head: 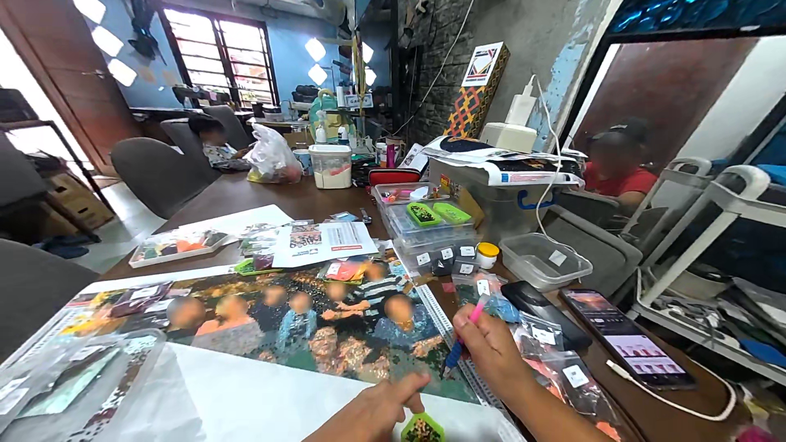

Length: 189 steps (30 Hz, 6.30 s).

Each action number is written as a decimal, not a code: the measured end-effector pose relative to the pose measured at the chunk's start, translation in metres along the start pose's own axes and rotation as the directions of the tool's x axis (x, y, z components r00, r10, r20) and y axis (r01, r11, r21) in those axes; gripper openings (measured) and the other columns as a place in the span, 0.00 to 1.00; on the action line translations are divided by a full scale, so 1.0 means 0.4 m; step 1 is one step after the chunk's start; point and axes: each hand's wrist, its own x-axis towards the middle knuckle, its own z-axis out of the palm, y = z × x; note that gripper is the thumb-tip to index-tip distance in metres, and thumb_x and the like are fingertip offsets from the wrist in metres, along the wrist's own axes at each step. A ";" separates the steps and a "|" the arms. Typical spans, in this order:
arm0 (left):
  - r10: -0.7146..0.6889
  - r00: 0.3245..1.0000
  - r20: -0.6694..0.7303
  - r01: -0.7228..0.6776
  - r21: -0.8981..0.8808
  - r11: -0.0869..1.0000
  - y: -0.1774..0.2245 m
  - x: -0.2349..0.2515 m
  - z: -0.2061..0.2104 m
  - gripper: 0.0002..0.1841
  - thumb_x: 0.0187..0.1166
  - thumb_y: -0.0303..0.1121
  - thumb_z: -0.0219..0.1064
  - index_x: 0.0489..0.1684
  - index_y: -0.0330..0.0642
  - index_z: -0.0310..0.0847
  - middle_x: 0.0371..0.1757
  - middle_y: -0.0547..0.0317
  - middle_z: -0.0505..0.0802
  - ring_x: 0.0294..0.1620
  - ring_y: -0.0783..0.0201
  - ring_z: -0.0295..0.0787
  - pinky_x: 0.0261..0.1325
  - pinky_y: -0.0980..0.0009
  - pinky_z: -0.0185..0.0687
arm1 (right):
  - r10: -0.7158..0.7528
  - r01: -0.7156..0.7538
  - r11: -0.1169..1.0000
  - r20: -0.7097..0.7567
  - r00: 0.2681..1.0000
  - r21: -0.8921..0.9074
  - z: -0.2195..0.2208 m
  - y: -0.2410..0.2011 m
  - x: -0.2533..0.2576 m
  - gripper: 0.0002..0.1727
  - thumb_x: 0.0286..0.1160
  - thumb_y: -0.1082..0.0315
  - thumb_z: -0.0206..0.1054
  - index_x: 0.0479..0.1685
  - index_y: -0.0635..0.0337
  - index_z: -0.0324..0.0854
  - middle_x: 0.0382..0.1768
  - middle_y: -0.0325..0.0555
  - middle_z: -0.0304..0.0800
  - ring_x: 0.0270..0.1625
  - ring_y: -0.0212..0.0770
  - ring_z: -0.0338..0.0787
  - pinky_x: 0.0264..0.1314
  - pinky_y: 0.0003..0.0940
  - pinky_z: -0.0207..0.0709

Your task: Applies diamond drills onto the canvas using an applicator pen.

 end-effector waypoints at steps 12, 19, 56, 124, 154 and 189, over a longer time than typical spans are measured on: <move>-0.017 0.999 0.027 0.018 -0.015 1.000 0.004 0.006 -0.007 0.63 0.43 0.44 0.90 0.86 0.26 0.55 0.62 0.34 0.86 0.54 0.44 0.84 0.61 0.46 0.77 | 0.026 -0.023 0.998 0.048 0.999 -0.062 0.001 0.013 0.002 0.17 0.89 0.61 0.49 0.30 0.56 0.76 0.21 0.28 0.76 0.24 0.17 0.77 0.29 0.15 0.73; -0.050 0.998 0.035 0.051 -0.020 0.998 0.016 0.009 -0.010 0.63 0.42 0.43 0.90 0.86 0.25 0.56 0.63 0.34 0.87 0.55 0.43 0.85 0.62 0.45 0.77 | 0.037 -0.035 0.998 0.049 0.998 -0.048 0.002 0.015 0.004 0.17 0.88 0.63 0.50 0.30 0.57 0.77 0.21 0.28 0.76 0.24 0.18 0.77 0.29 0.16 0.74; -0.055 0.998 0.043 0.055 0.004 0.998 0.019 0.009 -0.013 0.62 0.43 0.42 0.91 0.86 0.27 0.56 0.64 0.35 0.87 0.55 0.43 0.85 0.62 0.45 0.77 | 0.082 -0.079 0.996 0.064 0.995 -0.049 0.002 0.014 0.008 0.17 0.87 0.62 0.49 0.29 0.55 0.77 0.21 0.27 0.75 0.24 0.17 0.77 0.30 0.16 0.74; -0.144 0.989 -0.045 0.146 0.052 0.988 0.008 0.028 0.000 0.63 0.47 0.42 0.91 0.88 0.30 0.52 0.64 0.39 0.86 0.52 0.50 0.85 0.57 0.56 0.82 | -0.322 0.318 0.946 0.224 0.920 0.052 0.053 -0.004 -0.025 0.22 0.95 0.55 0.49 0.36 0.62 0.76 0.24 0.40 0.78 0.28 0.20 0.78 0.33 0.14 0.73; -0.088 0.994 -0.072 0.090 0.024 0.996 0.001 0.023 0.005 0.65 0.46 0.41 0.91 0.89 0.27 0.48 0.65 0.39 0.86 0.50 0.54 0.85 0.55 0.59 0.81 | -0.076 0.037 0.985 0.230 0.970 0.167 0.019 -0.016 -0.013 0.18 0.92 0.56 0.50 0.38 0.56 0.77 0.27 0.28 0.81 0.28 0.16 0.77 0.30 0.13 0.70; -0.125 0.991 -0.040 0.125 -0.005 0.992 0.011 0.017 -0.002 0.62 0.48 0.41 0.90 0.88 0.27 0.53 0.68 0.36 0.85 0.54 0.49 0.85 0.58 0.55 0.80 | -0.075 0.096 0.986 0.158 0.985 -0.133 -0.015 0.020 0.006 0.16 0.85 0.63 0.50 0.30 0.57 0.77 0.19 0.30 0.72 0.22 0.17 0.70 0.25 0.14 0.64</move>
